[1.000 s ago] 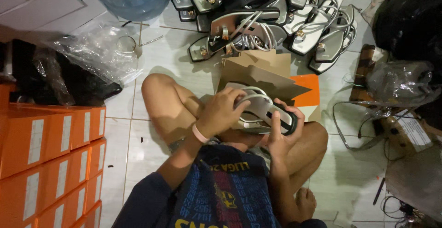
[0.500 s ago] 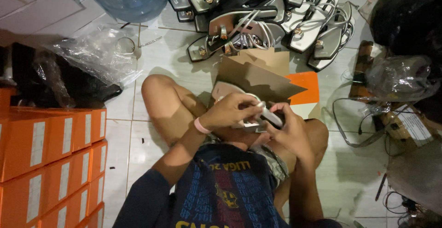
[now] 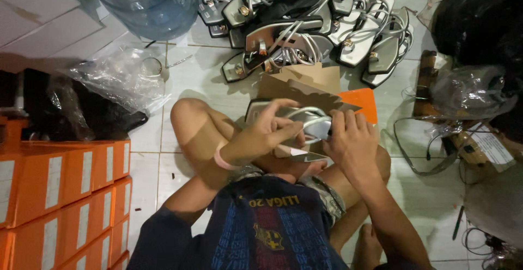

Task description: The person marks orange cardboard boxes with a pen, then picks up a pair of white sandals and places them into a box. The person adjusts the sandals inside the box before closing the lid.

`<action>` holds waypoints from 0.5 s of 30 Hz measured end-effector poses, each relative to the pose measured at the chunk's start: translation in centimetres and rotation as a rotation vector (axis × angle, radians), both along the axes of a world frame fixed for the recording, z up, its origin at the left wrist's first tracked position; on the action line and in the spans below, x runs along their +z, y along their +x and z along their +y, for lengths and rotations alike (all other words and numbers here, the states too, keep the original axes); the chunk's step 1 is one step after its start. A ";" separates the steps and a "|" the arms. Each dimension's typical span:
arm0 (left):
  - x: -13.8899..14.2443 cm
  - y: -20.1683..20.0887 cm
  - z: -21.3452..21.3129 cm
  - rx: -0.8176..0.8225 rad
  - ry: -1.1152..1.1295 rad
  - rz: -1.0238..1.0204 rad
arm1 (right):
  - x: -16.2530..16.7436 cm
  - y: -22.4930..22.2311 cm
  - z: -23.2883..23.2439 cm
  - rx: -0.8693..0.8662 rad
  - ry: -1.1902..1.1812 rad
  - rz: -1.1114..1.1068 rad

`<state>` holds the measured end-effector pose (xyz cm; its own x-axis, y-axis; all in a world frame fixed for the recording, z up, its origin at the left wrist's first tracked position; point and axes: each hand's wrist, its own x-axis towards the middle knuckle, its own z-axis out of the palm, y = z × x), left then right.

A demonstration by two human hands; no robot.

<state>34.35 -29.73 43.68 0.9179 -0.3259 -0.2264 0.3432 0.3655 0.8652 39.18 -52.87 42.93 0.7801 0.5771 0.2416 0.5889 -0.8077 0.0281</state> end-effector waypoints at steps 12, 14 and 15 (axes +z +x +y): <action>-0.1 -1.2 1.4 0.051 -0.077 -0.188 | 0.9 -0.2 0.0 0.027 0.063 0.085; 0.1 -1.2 1.2 0.061 -0.061 -0.198 | 1.3 -0.2 0.3 0.034 0.076 0.100; 0.2 -1.2 1.1 0.061 -0.066 -0.191 | 1.6 -0.3 0.5 0.037 0.083 0.107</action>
